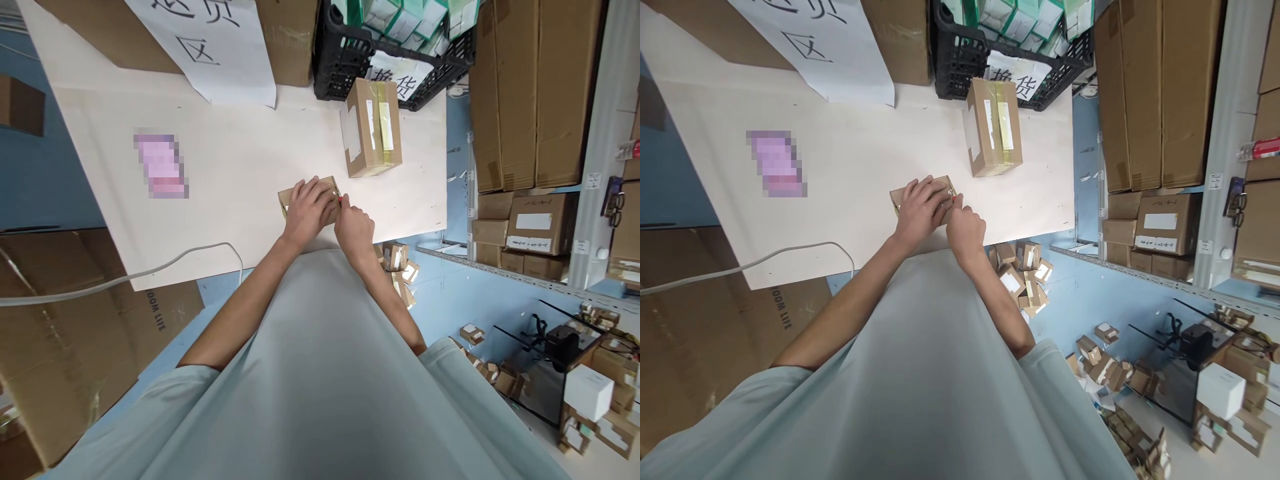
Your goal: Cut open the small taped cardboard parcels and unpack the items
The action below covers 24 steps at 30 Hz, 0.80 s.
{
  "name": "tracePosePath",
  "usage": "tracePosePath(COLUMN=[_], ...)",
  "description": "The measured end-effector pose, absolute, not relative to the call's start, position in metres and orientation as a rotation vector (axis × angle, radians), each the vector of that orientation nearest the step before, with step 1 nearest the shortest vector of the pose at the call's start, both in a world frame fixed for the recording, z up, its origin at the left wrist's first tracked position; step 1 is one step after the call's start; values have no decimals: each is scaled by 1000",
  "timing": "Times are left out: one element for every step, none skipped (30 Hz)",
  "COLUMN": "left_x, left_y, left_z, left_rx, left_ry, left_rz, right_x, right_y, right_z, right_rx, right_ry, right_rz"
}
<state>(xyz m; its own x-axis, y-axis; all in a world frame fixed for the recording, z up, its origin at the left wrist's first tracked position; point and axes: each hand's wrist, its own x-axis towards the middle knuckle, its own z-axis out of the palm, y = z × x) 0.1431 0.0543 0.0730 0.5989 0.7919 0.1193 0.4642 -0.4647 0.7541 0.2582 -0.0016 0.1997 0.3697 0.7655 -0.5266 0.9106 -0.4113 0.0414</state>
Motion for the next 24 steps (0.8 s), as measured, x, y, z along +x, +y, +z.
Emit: tracePosePath(left_x=[144,144,144,144,144,144,144,145,145,145,145,144,144,143,142,140,139,138,136,134,132,130,127,124], left_y=[53,51,49,47,46,45,44,43,42,42,42,42,42,43,43,43,43,43,44,44,45,45,46,46], left_z=[73,72,71,71,70,70,69,69,68,68,67,67,67,66,67,67,67,68,69,70,71,72,74,75], left_rx=[2129,2127,2125,2125,2125,2126,2128,2129,2131,2133,2135,2138,2141,2143,2145,2145,2144,2142,2139,2136,2133,2131,2130,2129], left_ry=[996,1002,1005,1006,1007,1006,1004,1003,1005,1007,1010,1011,1009,1006,1002,1001,1001,1003,1007,1012,1018,1025,1032,1039], left_rz=[615,622,628,635,642,650,657,662,667,670,670,667,663,656,649,641,634,628,623,616,610,605,601,598], right_x=[255,253,251,249,249,248,248,248,249,250,252,254,255,258,260,262,265,267,270,274,278,284,291,299], right_y=[-1,-1,-3,-6,-10,-14,-19,-24,-29,-34,-37,-41,-43,-46,-48,-49,-51,-52,-54,-56,-57,-59,-61,-62], right_z=[201,203,205,208,211,213,216,217,217,217,216,214,213,212,211,212,214,217,221,224,228,229,229,225], right_rx=[2301,2289,2277,2264,2253,2243,2234,2226,2219,2213,2208,2205,2202,2201,2202,2206,2212,2218,2227,2242,2264,2295,2336,2386], right_ry=[1468,1461,1451,1432,1403,1370,1337,1309,1286,1271,1265,1263,1262,1265,1272,1283,1297,1317,1340,1365,1388,1409,1427,1442], right_rz=[-613,-607,-607,-614,-625,-638,-650,-660,-665,-667,-668,-671,-678,-688,-699,-710,-723,-744,-768,-790,-804,-807,-797,-775])
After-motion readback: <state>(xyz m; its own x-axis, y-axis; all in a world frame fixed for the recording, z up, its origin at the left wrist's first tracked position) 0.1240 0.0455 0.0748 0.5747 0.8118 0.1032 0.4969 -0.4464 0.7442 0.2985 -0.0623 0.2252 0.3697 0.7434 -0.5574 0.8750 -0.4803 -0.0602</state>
